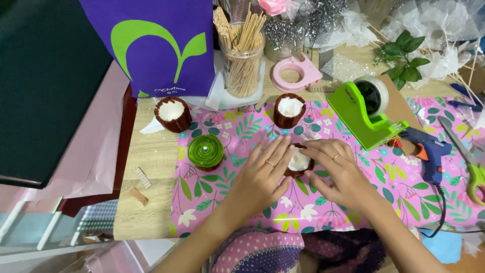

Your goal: The person assembles a decorative flower by inserting a green rolled paper into a brown cup-shaped base. They then retrieve a green stem, apply hot glue to its tip, and attach it to the center of the flower.

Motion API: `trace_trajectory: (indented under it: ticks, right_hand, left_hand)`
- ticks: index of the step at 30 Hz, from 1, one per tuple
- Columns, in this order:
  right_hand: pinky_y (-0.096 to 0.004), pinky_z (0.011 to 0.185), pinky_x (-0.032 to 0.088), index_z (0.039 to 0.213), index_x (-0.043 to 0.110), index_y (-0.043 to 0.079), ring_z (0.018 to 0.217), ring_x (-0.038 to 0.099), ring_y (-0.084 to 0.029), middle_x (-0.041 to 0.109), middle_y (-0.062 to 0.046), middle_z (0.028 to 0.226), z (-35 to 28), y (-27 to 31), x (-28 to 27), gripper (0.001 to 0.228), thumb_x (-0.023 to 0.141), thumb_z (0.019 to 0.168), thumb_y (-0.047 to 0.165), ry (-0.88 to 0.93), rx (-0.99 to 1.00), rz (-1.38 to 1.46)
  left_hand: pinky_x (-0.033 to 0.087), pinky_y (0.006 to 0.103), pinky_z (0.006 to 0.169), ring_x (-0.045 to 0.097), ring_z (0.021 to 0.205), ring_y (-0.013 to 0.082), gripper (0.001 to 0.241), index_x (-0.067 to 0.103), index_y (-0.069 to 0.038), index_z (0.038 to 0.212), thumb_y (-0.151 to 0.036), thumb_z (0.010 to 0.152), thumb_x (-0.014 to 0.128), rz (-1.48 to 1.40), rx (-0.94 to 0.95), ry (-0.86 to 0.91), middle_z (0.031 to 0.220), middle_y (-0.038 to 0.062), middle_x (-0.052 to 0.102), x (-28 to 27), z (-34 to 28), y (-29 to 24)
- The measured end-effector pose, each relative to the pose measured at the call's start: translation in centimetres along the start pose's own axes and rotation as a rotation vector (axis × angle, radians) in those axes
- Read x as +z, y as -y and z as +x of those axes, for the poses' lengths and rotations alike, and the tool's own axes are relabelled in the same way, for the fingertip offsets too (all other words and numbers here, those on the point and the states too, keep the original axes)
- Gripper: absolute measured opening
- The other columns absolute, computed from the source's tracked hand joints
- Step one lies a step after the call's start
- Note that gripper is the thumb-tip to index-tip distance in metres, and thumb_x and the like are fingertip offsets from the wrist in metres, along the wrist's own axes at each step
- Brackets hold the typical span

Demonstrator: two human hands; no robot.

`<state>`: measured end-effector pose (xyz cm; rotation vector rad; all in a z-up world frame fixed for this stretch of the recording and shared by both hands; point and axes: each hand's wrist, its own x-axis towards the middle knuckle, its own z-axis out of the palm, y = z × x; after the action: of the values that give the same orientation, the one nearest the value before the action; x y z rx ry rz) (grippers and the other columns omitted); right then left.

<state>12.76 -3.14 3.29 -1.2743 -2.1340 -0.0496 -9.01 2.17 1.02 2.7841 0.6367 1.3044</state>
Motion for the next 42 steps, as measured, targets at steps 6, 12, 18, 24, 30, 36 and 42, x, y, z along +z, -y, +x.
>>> trace_trajectory:
  ticks: [6, 12, 18, 24, 30, 36, 42]
  right_hand:
    - [-0.049, 0.097, 0.044, 0.116, 0.071, 0.011, 0.112, 0.064, -0.033, 0.070, -0.011, 0.122, 3.7, -0.5, -0.9, 0.026, 0.065, 0.095, 0.024, -0.012, -0.102, -0.024]
    - [-0.046, 0.093, 0.043, 0.119, 0.073, 0.012, 0.111, 0.061, -0.033, 0.070, -0.011, 0.121, 15.5, -0.7, -3.4, 0.028, 0.064, 0.093, 0.009, -0.078, -0.200, -0.099]
    - [-0.043, 0.081, 0.044, 0.124, 0.071, 0.015, 0.113, 0.059, -0.030, 0.068, -0.001, 0.127, 31.4, -3.5, -1.8, 0.030, 0.056, 0.099, 0.006, -0.258, -0.283, -0.332]
    - [-0.041, 0.083, 0.037, 0.118, 0.072, 0.020, 0.102, 0.057, -0.025, 0.071, 0.001, 0.104, 39.1, -6.6, 2.8, 0.020, 0.056, 0.105, 0.015, -0.249, -0.032, -0.257]
    - [-0.043, 0.088, 0.034, 0.109, 0.075, 0.025, 0.100, 0.057, -0.023, 0.070, 0.005, 0.091, 38.3, -6.3, 2.6, 0.014, 0.072, 0.095, 0.026, -0.187, 0.086, -0.305]
    - [-0.043, 0.090, 0.035, 0.111, 0.072, 0.027, 0.102, 0.057, -0.022, 0.070, 0.004, 0.095, 37.6, -6.2, 2.9, 0.020, 0.074, 0.091, 0.029, -0.198, -0.018, -0.324]
    - [-0.043, 0.093, 0.035, 0.103, 0.068, 0.025, 0.101, 0.059, -0.021, 0.069, 0.003, 0.094, 36.9, -6.4, 3.6, 0.017, 0.074, 0.088, 0.030, -0.226, -0.051, -0.312]
  left_hand:
    - [0.036, 0.0582, 0.116, 0.054, 0.138, 0.0381, 0.054, 0.058, 0.001, 0.141, -0.025, 0.094, 0.065, 0.104, -0.044, -0.036, 0.148, 0.020, 0.056, -4.6, 2.3, 4.1]
    - [0.037, 0.0550, 0.115, 0.061, 0.128, 0.0334, 0.036, 0.069, -0.004, 0.126, -0.021, 0.095, 0.062, 0.319, -0.026, -0.193, 0.128, 0.014, 0.068, -10.4, 8.8, 10.1]
    - [0.031, 0.0540, 0.118, 0.051, 0.134, 0.0371, 0.042, 0.069, 0.005, 0.124, -0.007, 0.083, 0.071, 0.648, 0.024, -0.332, 0.134, 0.021, 0.063, -11.7, 17.9, 18.3]
    - [0.024, 0.0609, 0.123, 0.051, 0.135, 0.0407, 0.057, 0.068, 0.005, 0.123, -0.006, 0.068, 0.075, 0.797, 0.084, -0.398, 0.123, 0.022, 0.067, -9.3, 19.2, 23.1]
    - [0.019, 0.0630, 0.125, 0.054, 0.133, 0.0369, 0.049, 0.069, -0.002, 0.122, -0.007, 0.073, 0.069, 0.821, 0.076, -0.376, 0.120, 0.017, 0.067, -10.7, 18.1, 22.7]
    - [0.018, 0.0634, 0.125, 0.054, 0.132, 0.0356, 0.046, 0.069, -0.003, 0.123, -0.006, 0.077, 0.070, 0.799, 0.021, -0.347, 0.120, 0.016, 0.067, -10.6, 18.0, 22.1]
    - [0.018, 0.0617, 0.126, 0.055, 0.133, 0.0339, 0.048, 0.069, -0.009, 0.121, -0.009, 0.073, 0.075, 0.807, 0.016, -0.355, 0.121, 0.016, 0.066, -10.4, 17.9, 21.7]
